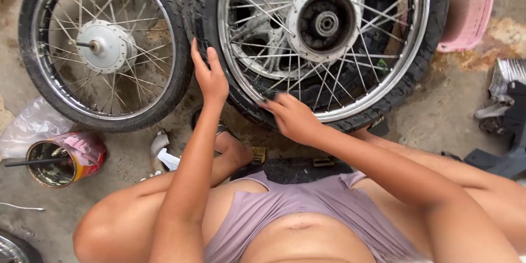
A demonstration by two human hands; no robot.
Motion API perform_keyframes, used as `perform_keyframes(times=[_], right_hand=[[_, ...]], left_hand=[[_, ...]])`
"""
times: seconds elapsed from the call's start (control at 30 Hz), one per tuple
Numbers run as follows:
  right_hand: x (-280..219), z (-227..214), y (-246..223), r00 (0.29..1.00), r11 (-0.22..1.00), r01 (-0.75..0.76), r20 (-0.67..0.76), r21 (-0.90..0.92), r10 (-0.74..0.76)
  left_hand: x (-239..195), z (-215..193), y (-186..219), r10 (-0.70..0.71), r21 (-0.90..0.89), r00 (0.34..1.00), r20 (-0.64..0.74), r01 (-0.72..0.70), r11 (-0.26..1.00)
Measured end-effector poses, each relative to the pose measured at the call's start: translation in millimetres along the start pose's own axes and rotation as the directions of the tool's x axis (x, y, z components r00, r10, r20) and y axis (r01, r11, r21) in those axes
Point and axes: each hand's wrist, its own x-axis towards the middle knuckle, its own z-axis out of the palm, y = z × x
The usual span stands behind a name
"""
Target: The person sits on the floor and works on a motorcycle wheel, using a small tool to pry the tire bead away from the rim. They then dip a brush into a pink container and apply a liquid substance to the tire bead and rim area.
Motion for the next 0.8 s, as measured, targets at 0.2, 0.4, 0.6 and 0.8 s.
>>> perform_keyframes(times=[0.2, 0.4, 0.6, 0.8], right_hand=[[98.5, 48.7, 10.0, 0.988, 0.981, -0.083, -0.142, -0.174, 0.058], [28.5, 6.1, -0.3, 0.973, 0.981, -0.146, 0.161, -0.129, 0.166], [90.3, 34.9, 3.3, 0.988, 0.989, -0.147, -0.051, 0.023, 0.148], [30.9, -14.8, -13.3, 0.960, 0.976, -0.213, 0.199, 0.055, 0.198]], left_hand=[[7.2, 4.2, -47.1, 0.043, 0.166, 0.991, -0.130, -0.021, 0.986], [-3.1, 8.5, -18.1, 0.037, 0.083, 0.992, -0.120, -0.028, 0.996], [-0.8, 1.4, -21.4, 0.027, 0.124, 0.998, -0.065, -0.018, 0.992], [-5.7, 5.1, -12.4, 0.040, 0.065, 0.996, -0.084, -0.034, 0.997]])
